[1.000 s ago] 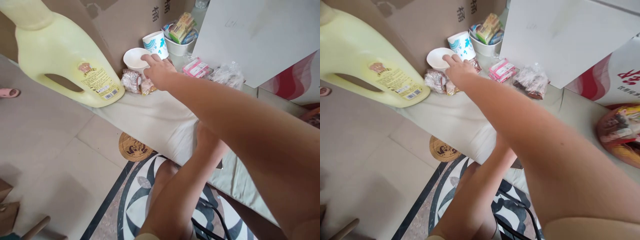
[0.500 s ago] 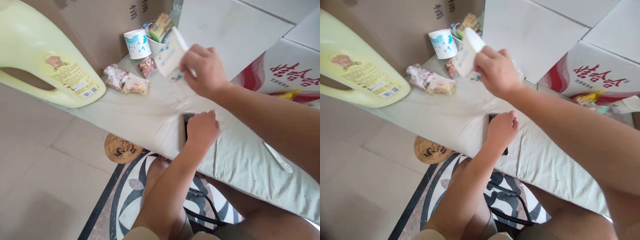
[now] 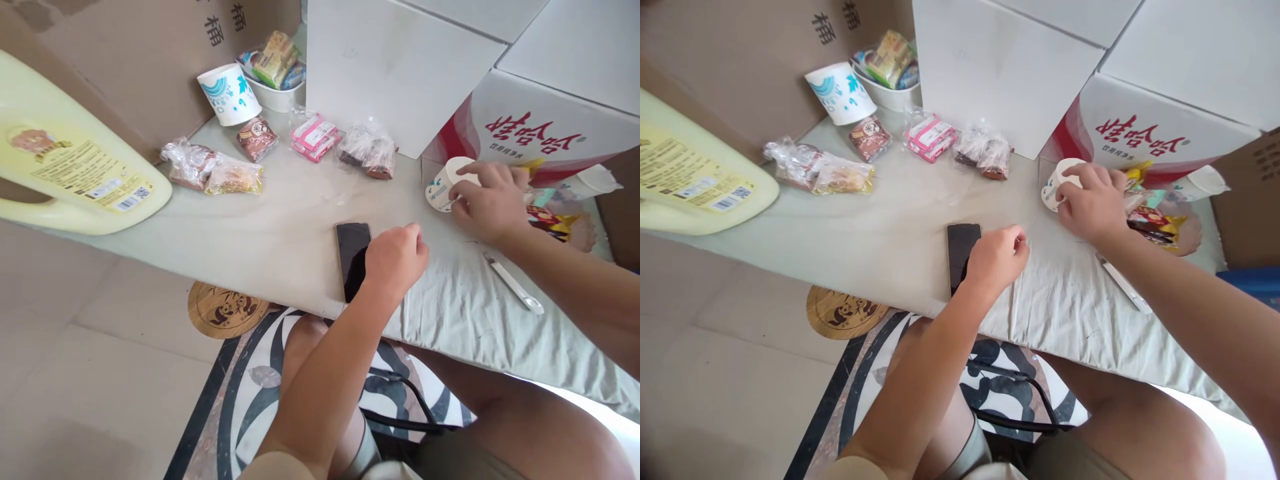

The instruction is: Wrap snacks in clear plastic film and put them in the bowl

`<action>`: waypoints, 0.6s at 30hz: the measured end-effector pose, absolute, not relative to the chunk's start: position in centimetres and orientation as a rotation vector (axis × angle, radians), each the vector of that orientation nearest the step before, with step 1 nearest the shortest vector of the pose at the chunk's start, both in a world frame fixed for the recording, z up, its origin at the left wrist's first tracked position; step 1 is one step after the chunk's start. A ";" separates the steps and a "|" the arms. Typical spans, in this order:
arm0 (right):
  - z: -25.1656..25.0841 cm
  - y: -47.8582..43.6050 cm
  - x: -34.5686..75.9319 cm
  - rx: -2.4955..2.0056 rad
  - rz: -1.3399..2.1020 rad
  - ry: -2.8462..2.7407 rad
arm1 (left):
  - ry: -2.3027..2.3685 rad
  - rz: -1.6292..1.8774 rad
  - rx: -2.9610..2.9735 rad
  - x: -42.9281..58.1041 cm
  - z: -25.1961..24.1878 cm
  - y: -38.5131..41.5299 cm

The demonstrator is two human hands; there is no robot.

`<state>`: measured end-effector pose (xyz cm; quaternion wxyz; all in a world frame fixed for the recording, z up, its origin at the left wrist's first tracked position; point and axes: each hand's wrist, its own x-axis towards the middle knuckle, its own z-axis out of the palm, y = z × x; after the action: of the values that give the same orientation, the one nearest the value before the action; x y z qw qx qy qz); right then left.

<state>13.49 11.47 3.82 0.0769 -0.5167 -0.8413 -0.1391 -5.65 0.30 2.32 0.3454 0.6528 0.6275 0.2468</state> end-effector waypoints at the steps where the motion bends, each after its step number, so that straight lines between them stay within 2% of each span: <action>1: 3.9 11.8 12.4 -1.538 -0.337 -2.511 | 1.621 0.649 1.698 -5.6 2.2 0.4; 4: 3.4 14.1 8.1 -1.582 0.110 -2.519 | 1.610 0.667 1.680 -5.7 1.9 0.8; 6: 2.3 16.2 5.2 -1.707 0.281 -2.538 | 1.619 0.674 1.656 -5.7 1.7 1.1; 9: -0.1 18.9 2.1 -1.832 0.337 -2.528 | 1.625 0.686 1.639 -5.6 1.7 1.1; 13: -2.8 19.5 0.9 -1.718 0.285 -2.394 | 1.595 0.691 1.637 -5.9 1.9 1.1; 18: -2.7 17.8 2.8 -1.573 0.439 -2.315 | 1.605 0.698 1.585 -6.5 2.0 1.6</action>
<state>2.75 17.76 -2.69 0.1539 -0.5486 -0.8074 0.1531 -6.53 1.56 2.01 0.3803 0.6208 0.6288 0.2733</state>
